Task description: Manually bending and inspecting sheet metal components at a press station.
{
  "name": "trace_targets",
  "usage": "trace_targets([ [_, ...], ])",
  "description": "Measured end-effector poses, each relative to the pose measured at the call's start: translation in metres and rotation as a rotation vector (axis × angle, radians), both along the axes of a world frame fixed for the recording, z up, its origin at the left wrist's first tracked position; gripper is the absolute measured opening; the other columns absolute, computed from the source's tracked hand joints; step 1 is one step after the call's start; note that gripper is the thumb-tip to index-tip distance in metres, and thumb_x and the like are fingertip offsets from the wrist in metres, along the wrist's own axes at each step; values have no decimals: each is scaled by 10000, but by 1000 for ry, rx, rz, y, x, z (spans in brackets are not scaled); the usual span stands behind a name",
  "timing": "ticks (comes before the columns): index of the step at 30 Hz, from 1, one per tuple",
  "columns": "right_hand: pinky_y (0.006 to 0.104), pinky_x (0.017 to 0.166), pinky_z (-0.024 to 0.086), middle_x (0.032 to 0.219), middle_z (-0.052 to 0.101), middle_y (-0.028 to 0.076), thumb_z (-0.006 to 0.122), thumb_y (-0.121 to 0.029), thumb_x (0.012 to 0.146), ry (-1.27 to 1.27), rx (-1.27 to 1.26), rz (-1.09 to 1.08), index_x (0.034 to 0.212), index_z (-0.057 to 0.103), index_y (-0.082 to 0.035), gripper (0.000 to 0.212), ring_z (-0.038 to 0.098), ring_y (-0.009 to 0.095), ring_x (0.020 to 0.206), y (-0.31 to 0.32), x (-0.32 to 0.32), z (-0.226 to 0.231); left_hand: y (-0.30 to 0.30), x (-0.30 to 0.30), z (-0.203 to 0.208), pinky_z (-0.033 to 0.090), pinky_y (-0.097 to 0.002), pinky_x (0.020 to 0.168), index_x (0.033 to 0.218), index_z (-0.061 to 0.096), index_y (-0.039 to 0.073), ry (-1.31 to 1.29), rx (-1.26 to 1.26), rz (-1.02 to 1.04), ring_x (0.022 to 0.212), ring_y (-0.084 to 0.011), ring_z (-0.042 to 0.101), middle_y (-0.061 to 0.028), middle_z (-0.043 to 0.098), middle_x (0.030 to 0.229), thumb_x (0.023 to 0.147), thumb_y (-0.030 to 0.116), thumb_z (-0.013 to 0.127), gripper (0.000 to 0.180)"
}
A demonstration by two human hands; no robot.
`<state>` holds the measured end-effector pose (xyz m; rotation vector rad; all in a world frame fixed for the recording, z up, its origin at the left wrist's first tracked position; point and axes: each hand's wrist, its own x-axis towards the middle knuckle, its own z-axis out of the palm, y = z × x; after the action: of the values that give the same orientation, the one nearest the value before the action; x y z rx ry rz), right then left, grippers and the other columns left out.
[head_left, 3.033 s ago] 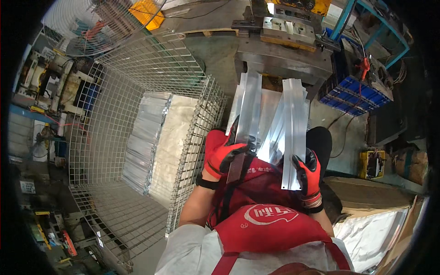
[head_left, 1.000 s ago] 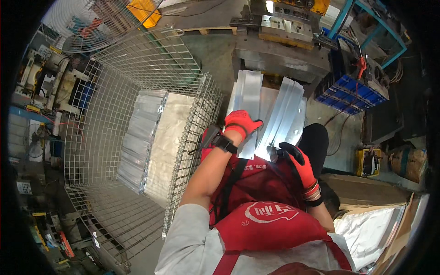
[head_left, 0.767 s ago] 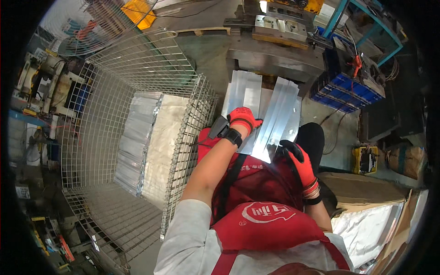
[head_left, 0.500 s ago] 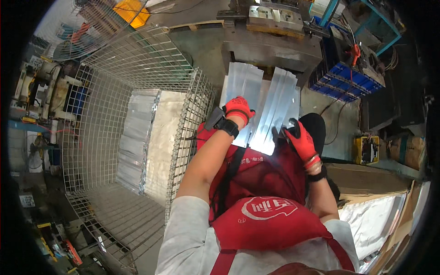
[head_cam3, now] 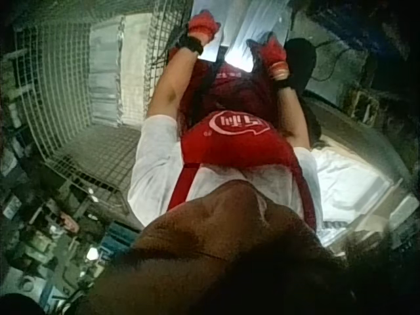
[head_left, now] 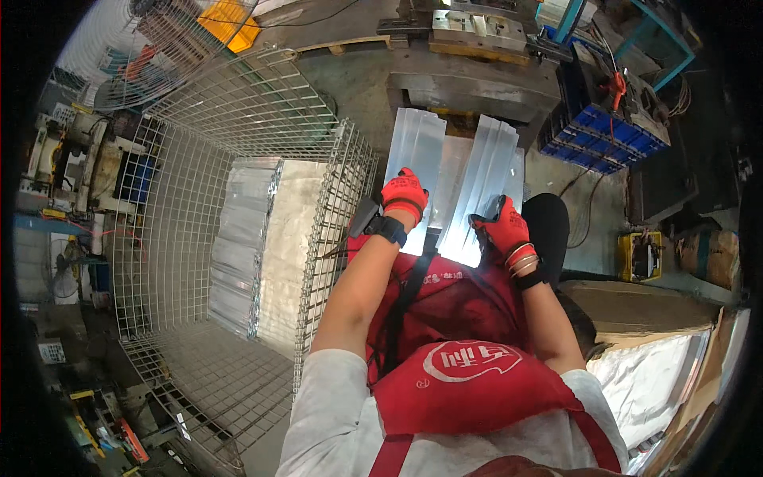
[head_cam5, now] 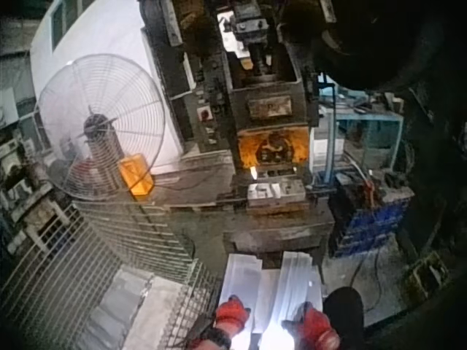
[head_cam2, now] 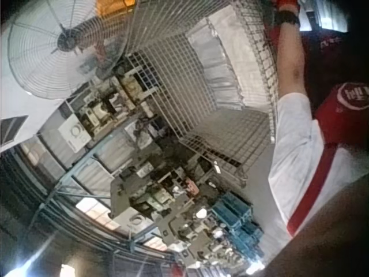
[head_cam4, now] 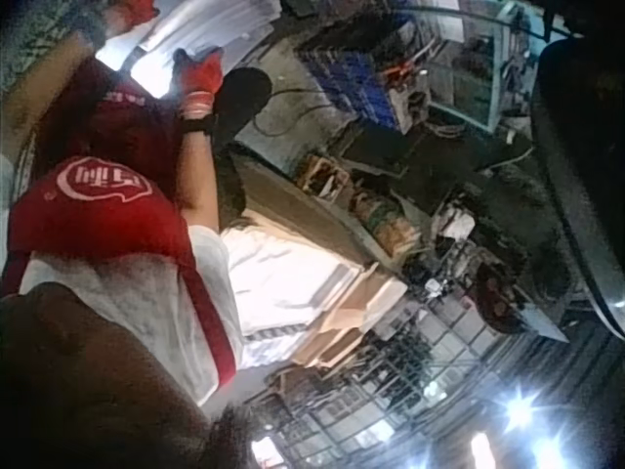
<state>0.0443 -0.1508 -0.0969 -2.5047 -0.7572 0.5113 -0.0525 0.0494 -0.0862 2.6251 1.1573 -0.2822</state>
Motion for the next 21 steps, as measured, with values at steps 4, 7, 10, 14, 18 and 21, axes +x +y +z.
trace_targets([
  [4,367,764,430,1013,539,210,670,-426,610,112,29,-27,1140,346,-3,751,533,341,936,0,5,4,-15,-12,14,465,-393,639,936,401,24,-163,135,-34,729,-319,592,-165,592,808,714,446,563,504],
  [7,368,772,427,1008,539,204,683,-410,606,124,-36,-41,1112,359,-3,726,531,339,937,-1,3,17,-30,-28,33,460,-395,598,972,399,45,-283,90,5,694,-325,585,-160,583,775,722,466,541,509],
  [10,367,706,442,905,569,179,696,-353,616,-21,79,-62,1038,406,-26,607,563,325,840,-6,4,7,-50,-44,35,445,-383,567,984,451,81,-457,10,-4,651,-286,579,-116,581,736,719,427,579,455],
  [14,336,528,424,641,541,98,698,-233,649,-14,438,-154,848,474,-55,348,551,256,573,-9,1,11,-80,-59,50,460,-308,596,1010,484,85,-740,-265,-55,643,-193,577,-73,577,708,708,291,653,403],
  [18,298,505,410,622,513,83,694,-190,662,99,627,-222,801,479,-49,292,525,188,539,-13,-15,43,-112,-69,41,469,-292,697,1312,217,113,-702,-1147,-106,840,-139,535,-94,481,1106,689,185,699,791],
  [21,288,503,405,617,509,75,691,-187,669,-59,639,-188,790,477,-47,282,525,173,543,-11,-27,77,-129,-60,61,440,-276,768,1336,152,64,-603,-834,-301,949,-140,478,-135,396,1219,655,174,714,890],
])
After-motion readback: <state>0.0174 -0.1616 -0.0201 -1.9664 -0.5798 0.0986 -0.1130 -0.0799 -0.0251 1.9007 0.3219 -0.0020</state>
